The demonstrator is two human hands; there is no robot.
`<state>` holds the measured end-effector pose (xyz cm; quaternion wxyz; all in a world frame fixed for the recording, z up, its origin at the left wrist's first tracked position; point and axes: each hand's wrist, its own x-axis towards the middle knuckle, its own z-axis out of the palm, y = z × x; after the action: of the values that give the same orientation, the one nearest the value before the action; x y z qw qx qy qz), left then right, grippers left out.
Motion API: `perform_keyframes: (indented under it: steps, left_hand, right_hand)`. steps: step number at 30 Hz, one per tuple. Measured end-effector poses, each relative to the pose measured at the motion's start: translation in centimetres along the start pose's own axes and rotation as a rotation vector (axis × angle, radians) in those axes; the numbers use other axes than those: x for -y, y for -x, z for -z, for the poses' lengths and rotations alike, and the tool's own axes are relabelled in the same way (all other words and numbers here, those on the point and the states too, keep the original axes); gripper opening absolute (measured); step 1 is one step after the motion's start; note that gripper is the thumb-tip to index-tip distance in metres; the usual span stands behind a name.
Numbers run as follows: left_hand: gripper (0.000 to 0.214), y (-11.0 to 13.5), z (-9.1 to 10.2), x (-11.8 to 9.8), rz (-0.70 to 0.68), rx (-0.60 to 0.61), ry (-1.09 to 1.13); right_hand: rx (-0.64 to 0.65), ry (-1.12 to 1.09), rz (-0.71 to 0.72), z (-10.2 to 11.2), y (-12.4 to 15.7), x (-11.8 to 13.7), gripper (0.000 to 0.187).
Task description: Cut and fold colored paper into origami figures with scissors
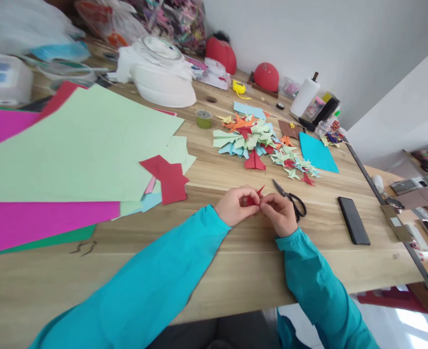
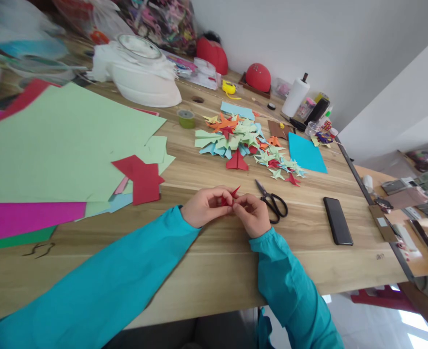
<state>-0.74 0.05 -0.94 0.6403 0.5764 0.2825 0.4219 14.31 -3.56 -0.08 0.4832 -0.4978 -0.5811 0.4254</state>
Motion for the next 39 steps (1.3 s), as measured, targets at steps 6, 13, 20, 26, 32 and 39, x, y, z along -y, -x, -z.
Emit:
perform_keyframes:
  steps: [6,13,20,26,32,39]
  left_hand:
    - [0.027,-0.1,0.0,0.4,0.019,0.017,-0.034]
    - [0.028,0.0,0.1,0.0,0.035,0.079,-0.004]
    - [0.027,0.0,0.1,0.2,0.056,0.056,-0.008]
    - [0.029,-0.1,0.3,-0.3,0.105,0.054,0.046]
    - [0.035,-0.3,0.5,-0.5,0.188,0.074,0.178]
    - [0.04,-0.2,0.1,-0.5,0.268,0.039,0.374]
  right_hand:
    - [-0.041,0.187,0.051,0.0,0.2,0.3,0.012]
    - [-0.077,0.122,-0.023,-0.2,0.0,0.4,0.015]
    - [-0.061,0.115,-0.018,0.1,0.1,0.5,0.013]
    - [-0.036,0.016,-0.021,0.1,0.1,0.2,0.02]
    - [-0.004,-0.127,-0.079,-0.2,0.0,0.5,0.035]
    - [-0.008,-0.17,-0.094,-0.5,-0.1,0.7,0.04]
